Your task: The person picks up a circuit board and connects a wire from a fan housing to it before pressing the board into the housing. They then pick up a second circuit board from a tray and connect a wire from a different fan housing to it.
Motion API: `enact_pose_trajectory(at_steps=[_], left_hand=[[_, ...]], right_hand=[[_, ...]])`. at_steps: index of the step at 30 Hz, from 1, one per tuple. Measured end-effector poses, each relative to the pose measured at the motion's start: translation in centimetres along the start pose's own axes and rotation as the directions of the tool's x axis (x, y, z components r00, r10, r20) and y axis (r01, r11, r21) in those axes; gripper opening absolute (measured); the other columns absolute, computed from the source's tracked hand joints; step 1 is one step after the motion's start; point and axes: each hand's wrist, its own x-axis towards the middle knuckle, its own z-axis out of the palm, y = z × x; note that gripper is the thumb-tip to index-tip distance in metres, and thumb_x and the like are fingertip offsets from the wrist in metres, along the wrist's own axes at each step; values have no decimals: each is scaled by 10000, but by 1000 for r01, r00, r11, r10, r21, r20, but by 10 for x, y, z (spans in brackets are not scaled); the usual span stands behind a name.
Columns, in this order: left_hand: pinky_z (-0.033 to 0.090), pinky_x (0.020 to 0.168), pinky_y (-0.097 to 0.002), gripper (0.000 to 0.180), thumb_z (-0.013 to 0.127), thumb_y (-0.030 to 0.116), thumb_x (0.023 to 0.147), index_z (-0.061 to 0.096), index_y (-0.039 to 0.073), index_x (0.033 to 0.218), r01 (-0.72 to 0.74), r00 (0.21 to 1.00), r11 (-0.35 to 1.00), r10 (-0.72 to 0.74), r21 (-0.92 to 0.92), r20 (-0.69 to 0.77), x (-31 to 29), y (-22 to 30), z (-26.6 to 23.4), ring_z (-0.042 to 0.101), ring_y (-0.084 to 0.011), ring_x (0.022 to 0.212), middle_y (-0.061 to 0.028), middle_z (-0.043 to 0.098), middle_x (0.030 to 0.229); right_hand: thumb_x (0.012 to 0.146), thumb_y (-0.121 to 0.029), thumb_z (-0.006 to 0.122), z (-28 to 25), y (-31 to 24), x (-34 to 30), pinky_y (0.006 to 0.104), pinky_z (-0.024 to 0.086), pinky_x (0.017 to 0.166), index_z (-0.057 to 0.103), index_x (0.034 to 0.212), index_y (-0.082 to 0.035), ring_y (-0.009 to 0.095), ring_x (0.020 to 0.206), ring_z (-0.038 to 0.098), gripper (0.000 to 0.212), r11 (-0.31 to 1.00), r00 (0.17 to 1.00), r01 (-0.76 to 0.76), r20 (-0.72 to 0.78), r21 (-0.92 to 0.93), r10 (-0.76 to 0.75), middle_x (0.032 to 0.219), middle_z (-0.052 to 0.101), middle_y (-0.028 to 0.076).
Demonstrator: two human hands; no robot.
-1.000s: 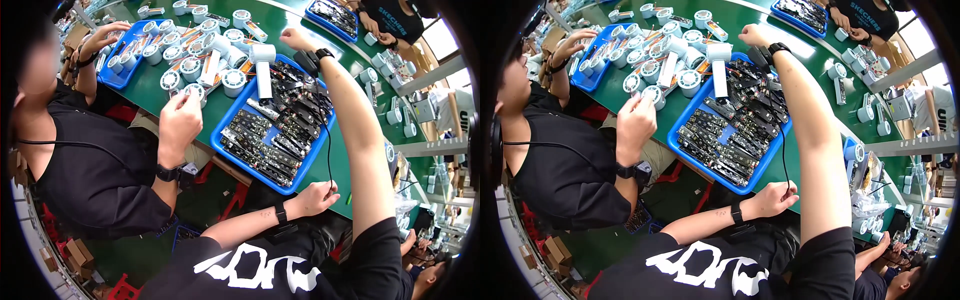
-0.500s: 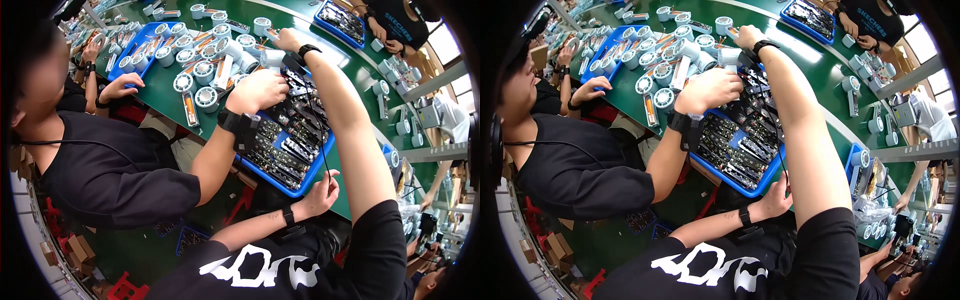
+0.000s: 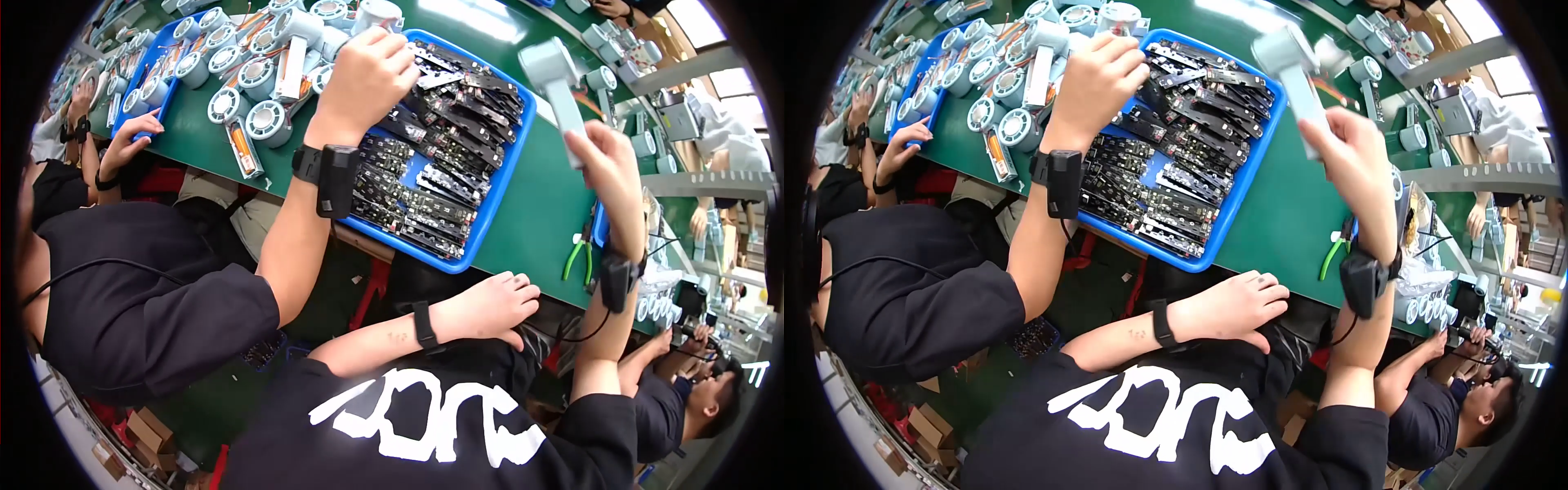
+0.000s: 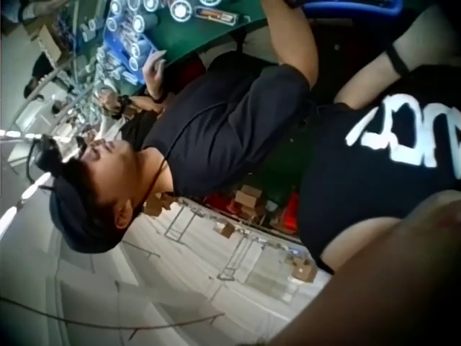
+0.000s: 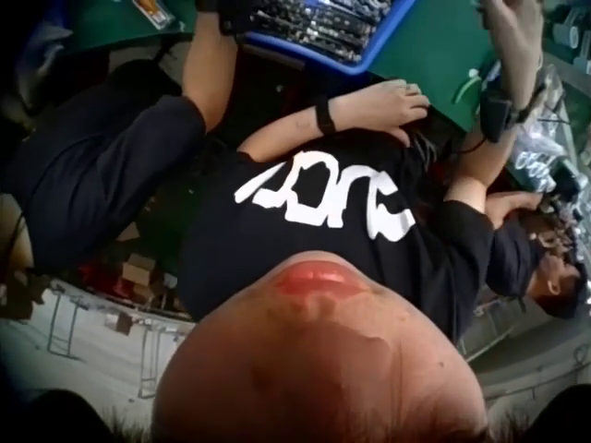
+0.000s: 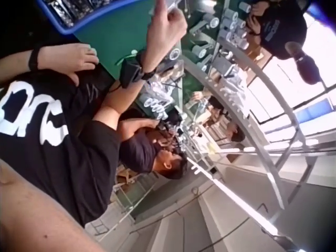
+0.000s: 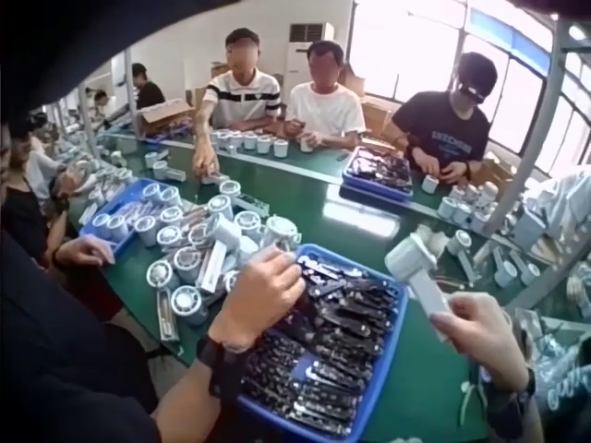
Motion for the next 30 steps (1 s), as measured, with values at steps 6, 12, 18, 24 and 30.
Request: enact_pose_trajectory(at_steps=[6, 12, 18, 24, 30], left_hand=[[484, 708, -401, 322, 711, 261, 883, 560, 76, 668, 125, 992, 952, -120, 279, -36, 14, -5, -100, 590, -299, 710, -55, 558, 674], [499, 882, -457, 203, 680, 151, 888, 643, 7, 1027, 593, 780, 656, -321, 468, -538, 24, -107, -153, 603, -354, 965, -166, 613, 1017], [495, 925, -450, 222, 709, 143, 851, 673, 55, 1051, 666, 745, 472, -459, 577, -485, 16, -117, -168, 586, -370, 1018, -156, 621, 1024], [504, 877, -434, 216, 792, 182, 730, 679, 76, 880, 619, 784, 632, -455, 466, -424, 17, -93, -173, 598, -332, 961, -117, 632, 912], [533, 862, -390, 243, 821, 169, 758, 668, 50, 904, 562, 756, 822, -464, 95, -461, 10, -48, -164, 658, -300, 960, -116, 681, 990]], right_hand=[[920, -264, 715, 69, 74, -104, 362, 457, 536, 639, 878, 14, 251, 582, 628, 291, 977, 947, -24, -318, -211, -45, 671, 627, 141], [913, -251, 706, 112, 87, -121, 480, 522, 651, 548, 928, 8, 413, 762, 678, 304, 920, 922, -204, -381, -336, 65, 789, 670, 216], [902, -261, 731, 115, 79, -121, 495, 499, 657, 546, 948, 10, 453, 751, 647, 332, 949, 934, -128, -358, -287, 18, 804, 654, 248], [925, -291, 714, 112, 87, -132, 486, 481, 639, 553, 938, 17, 452, 735, 639, 347, 936, 937, -167, -346, -309, 52, 794, 644, 247], [930, -276, 712, 101, 100, -139, 472, 481, 648, 565, 969, 18, 434, 726, 633, 331, 957, 961, -177, -249, -230, 117, 815, 637, 236]])
